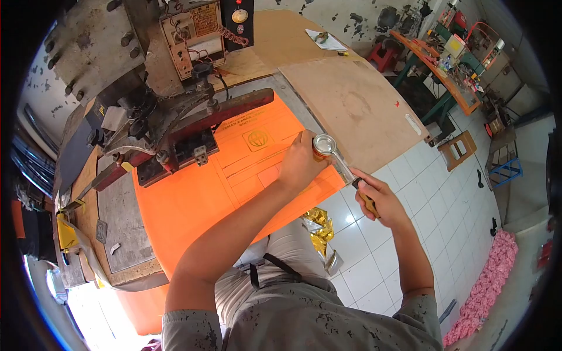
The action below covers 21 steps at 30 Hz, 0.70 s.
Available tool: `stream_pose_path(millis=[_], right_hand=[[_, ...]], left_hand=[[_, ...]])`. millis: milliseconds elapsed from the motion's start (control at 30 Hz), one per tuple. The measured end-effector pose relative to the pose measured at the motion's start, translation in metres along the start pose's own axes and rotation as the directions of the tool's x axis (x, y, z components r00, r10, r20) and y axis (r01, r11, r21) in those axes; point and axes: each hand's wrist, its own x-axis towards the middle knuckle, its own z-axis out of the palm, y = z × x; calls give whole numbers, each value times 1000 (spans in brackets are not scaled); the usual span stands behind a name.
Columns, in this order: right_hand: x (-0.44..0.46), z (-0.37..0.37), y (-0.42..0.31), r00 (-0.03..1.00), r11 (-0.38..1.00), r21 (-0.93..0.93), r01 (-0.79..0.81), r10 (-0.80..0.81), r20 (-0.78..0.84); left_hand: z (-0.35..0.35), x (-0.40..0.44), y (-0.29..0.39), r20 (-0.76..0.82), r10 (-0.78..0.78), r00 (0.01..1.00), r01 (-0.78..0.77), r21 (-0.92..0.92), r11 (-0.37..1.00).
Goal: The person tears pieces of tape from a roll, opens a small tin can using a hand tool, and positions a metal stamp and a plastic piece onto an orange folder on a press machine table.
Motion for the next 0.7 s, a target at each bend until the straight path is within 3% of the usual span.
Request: stream_pose_path(millis=[100,200,267,433,700], right_hand=[[0,-10,-10,992,941,-329,81,-108,-66],[-9,-8,-29,992,876,-478,67,-109,-60],[-13,-4,-34,986,800,-593,92,-158,-59],[-16,-5,-39,954,679,-707,196,-300,-23],[-18,-14,-48,951,624,-760,183,-308,-24]], left_hand=[[-5,-10,-4,3,106,994,-106,-26,994],[-13,-3,-17,127,129,983,-125,-36,991],[-12,-1,-16,116,113,987,-109,-37,993],[0,3,-4,42,122,992,-122,3,992],[29,19,2,-13,69,998,-69,-16,997]])
